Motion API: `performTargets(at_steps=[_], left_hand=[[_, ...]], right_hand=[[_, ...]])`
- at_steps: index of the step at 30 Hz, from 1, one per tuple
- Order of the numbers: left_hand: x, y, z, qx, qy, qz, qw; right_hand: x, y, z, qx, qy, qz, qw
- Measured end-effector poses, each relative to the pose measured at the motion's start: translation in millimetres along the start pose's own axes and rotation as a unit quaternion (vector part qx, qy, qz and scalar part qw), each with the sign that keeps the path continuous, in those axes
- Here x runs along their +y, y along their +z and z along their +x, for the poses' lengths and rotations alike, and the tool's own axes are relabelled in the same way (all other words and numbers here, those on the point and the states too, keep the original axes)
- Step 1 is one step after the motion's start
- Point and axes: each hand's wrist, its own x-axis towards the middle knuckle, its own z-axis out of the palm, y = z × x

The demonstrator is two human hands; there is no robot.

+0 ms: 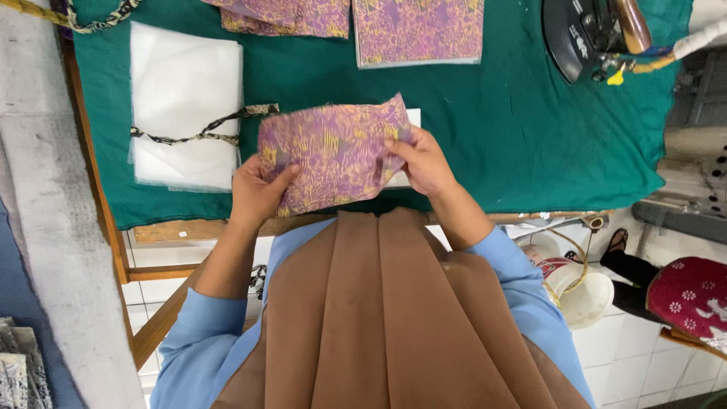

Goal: The person wraps small pieces of patterned fabric with white paper and clear plastic sheets on a green-covered table. They repeatedly pick up a fabric piece, place it on a paper sheet, cover it with plastic, fold the edges, and stack the finished packages.

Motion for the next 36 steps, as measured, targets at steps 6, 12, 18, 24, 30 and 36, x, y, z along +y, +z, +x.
performTargets(at_steps=[6,12,18,24,30,36], left_hand=[[-42,11,-18,0.017,-0.054,0.139,0.989],[-38,38,12,0.065,0.053,0.256,0.963],[-29,57,31,0.085,0.124,0.290,0.945],[-36,50,27,0.071,0.071,0.275,0.956],[-42,45,25,0.056,0.054,0.261,0.962],[-44,45,24,0.059,0.084,0.273,0.957]], right_hand=[[69,-52,-31,0.150,0.013,-0.117,0.982],[59,-48,-19,0.275,-0.178,-0.423,0.845],[42,-40,-5,0.291,-0.269,-0.598,0.697],[47,-48,-14,0.293,-0.201,-0.622,0.698],[48,-52,-17,0.288,-0.200,-0.654,0.671],[51,-52,-17,0.284,-0.223,-0.666,0.653]])
